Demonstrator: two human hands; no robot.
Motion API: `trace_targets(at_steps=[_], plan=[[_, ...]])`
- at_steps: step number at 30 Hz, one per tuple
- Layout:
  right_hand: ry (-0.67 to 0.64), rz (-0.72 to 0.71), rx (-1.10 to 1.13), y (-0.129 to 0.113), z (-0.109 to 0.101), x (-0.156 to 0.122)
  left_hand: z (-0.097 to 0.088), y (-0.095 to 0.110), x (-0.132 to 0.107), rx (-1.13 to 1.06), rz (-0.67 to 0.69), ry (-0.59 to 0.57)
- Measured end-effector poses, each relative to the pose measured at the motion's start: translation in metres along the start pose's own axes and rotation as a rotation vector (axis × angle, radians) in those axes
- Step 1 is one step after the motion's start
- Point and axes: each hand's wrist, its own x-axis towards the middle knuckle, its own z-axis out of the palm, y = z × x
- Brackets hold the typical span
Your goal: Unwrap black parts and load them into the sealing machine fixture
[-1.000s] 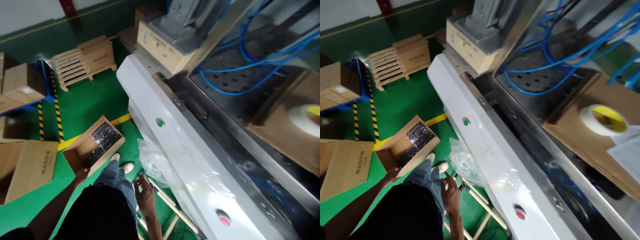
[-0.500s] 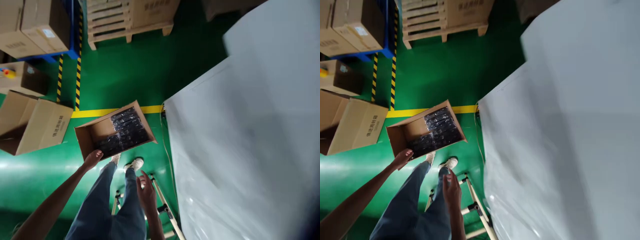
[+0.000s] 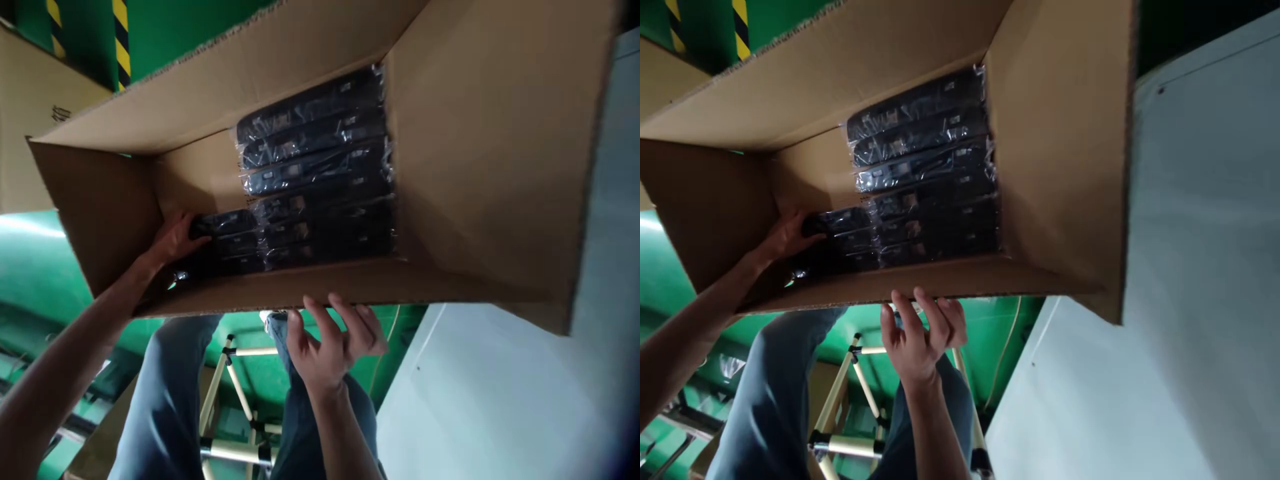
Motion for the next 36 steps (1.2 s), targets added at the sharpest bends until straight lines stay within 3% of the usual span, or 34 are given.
trace_targets(at_steps=[5, 9, 12, 15, 18, 22, 26, 31, 36], plan=[[0.095, -0.119, 0.037, 0.012, 0.003, 0.001, -0.025, 0.027, -0.013, 0.189, 0.126, -0.103], [0.153, -0.179, 0.076, 0.008, -0.002, 0.005, -0.055, 0.054, -0.047, 0.151, 0.062, 0.026], [0.163, -0.199, 0.084, 0.004, -0.007, 0.007, -0.088, 0.076, -0.098, -0.034, -0.025, 0.260], [0.125, -0.210, 0.105, -0.006, -0.022, 0.016, -0.119, 0.104, -0.167, -0.358, -0.054, 0.461], [0.043, -0.138, 0.300, -0.030, -0.061, 0.020, -0.130, 0.137, -0.240, -0.768, -0.003, 0.374], [-0.113, 0.038, 0.736, -0.080, -0.142, -0.009, -0.099, 0.180, -0.323, -1.142, 0.025, 0.215], [-0.116, 0.165, 0.948, -0.119, -0.206, -0.058, -0.048, 0.205, -0.389, -1.174, 0.060, 0.177], [-0.014, 0.364, 0.935, -0.133, -0.247, -0.092, -0.004, 0.209, -0.449, -1.036, 0.089, 0.147], [0.036, 0.288, 0.898, -0.133, -0.273, -0.106, 0.014, 0.212, -0.483, -0.983, 0.062, 0.204]])
